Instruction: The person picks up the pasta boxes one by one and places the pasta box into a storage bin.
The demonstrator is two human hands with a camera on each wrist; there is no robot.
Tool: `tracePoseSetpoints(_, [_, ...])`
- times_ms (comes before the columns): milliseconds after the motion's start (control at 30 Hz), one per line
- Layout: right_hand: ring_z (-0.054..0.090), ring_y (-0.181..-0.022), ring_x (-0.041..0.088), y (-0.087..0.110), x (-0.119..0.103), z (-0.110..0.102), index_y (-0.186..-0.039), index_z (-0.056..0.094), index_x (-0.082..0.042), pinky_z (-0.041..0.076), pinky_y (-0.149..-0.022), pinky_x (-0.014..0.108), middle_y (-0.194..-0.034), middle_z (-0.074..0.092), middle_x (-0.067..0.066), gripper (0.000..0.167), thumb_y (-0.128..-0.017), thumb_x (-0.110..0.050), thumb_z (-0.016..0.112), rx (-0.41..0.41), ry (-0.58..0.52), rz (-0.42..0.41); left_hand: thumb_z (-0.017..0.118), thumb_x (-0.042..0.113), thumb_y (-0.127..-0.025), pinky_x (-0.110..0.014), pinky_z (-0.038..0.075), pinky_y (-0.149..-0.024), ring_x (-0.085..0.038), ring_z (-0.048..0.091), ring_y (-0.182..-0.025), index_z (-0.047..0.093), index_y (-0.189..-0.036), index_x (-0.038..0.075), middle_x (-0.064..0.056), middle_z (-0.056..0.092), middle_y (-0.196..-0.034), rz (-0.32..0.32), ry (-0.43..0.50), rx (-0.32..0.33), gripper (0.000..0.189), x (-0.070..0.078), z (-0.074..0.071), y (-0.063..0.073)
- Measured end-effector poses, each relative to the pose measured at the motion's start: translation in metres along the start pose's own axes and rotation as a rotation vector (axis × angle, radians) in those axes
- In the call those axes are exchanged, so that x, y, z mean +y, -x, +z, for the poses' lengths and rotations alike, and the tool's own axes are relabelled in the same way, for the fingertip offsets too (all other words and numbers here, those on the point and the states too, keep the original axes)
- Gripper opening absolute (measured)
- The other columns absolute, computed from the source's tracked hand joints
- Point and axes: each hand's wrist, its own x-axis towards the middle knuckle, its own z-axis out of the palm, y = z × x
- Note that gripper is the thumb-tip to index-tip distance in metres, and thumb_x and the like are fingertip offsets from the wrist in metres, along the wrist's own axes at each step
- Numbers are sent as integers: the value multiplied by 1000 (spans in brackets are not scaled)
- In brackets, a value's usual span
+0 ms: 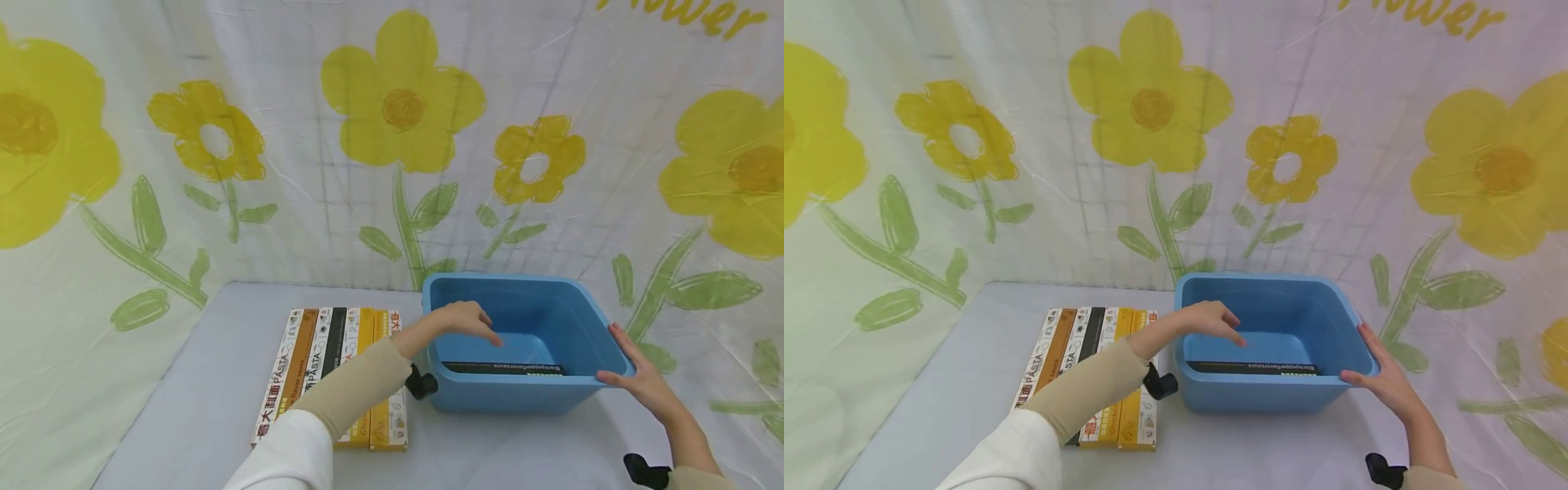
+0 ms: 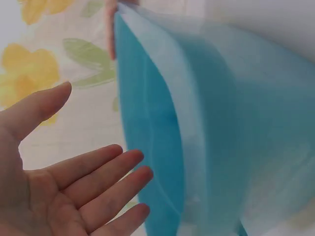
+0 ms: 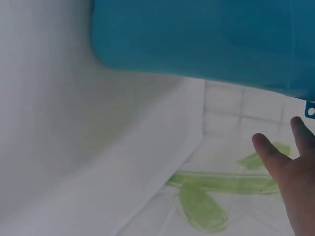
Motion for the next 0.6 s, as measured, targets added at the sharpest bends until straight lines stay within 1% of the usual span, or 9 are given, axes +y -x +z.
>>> tracePoseSetpoints(67, [0,-134,64,0,0,0,-156,-4,-21,15,-88,84,-159,-13,20,96,-90,-18,65,0,-3,-5,69,41,-88,-31,47,-95,-17,55,-120,59,-135,13,-1,60,-133,36,29,75,55,-11,-3,15])
tracePoseSetpoints(167, [1,-134,65,0,0,0,-156,-4,-20,16,-88,83,-159,-12,21,96,-90,-19,65,2,4,-3,71,35,-87,-32,48,-93,-18,58,-117,59,-135,11,-4,63,-129,90,126,190,55,-30,-2,40])
tracePoseSetpoints(233, [2,-133,65,0,0,0,-156,-4,-20,17,-88,83,-159,-12,21,96,-90,-20,65,2,10,1,71,32,-87,-35,48,-94,-23,58,-118,58,-135,8,-8,63,-129,128,196,287,55,-45,3,56])
tracePoseSetpoints(267, [3,-133,65,0,-1,1,-156,-3,-19,18,-87,83,-159,-11,21,96,-89,-19,66,4,13,6,72,31,-87,-37,48,-95,-24,58,-119,58,-135,7,-8,63,-129,137,226,341,56,-52,8,63])
tracePoseSetpoints(333, [4,-133,66,1,0,1,-156,-2,-18,18,-87,83,-159,-11,21,96,-89,-19,66,8,14,6,73,29,-86,-43,47,-96,-29,57,-120,57,-135,5,-11,62,-129,136,290,441,56,-65,18,78])
tracePoseSetpoints(400, [3,-133,65,2,0,1,-156,-2,-18,17,-88,83,-159,-11,19,96,-89,-19,66,12,10,8,73,27,-86,-49,46,-97,-33,55,-121,58,-133,3,-12,62,-130,119,329,526,56,-80,32,90])
tracePoseSetpoints(433, [3,-133,65,2,0,2,-156,-2,-18,16,-88,83,-159,-12,19,95,-89,-19,66,13,7,9,73,27,-85,-51,45,-97,-34,54,-122,58,-133,3,-12,61,-130,92,343,556,55,-87,39,97])
tracePoseSetpoints(500, [0,-134,64,2,1,2,-156,-1,-16,15,-89,84,-159,-12,17,95,-89,-19,66,16,5,7,73,28,-85,-56,42,-99,-36,51,-124,59,-132,4,-11,62,-130,28,364,596,55,-102,54,108])
tracePoseSetpoints(600, [-4,-136,61,3,2,2,-156,-1,-14,11,-90,84,-160,-15,13,93,-90,-19,65,16,-4,11,74,30,-83,-62,37,-100,-39,48,-127,60,-132,6,-12,61,-131,-78,369,636,56,-125,76,125])
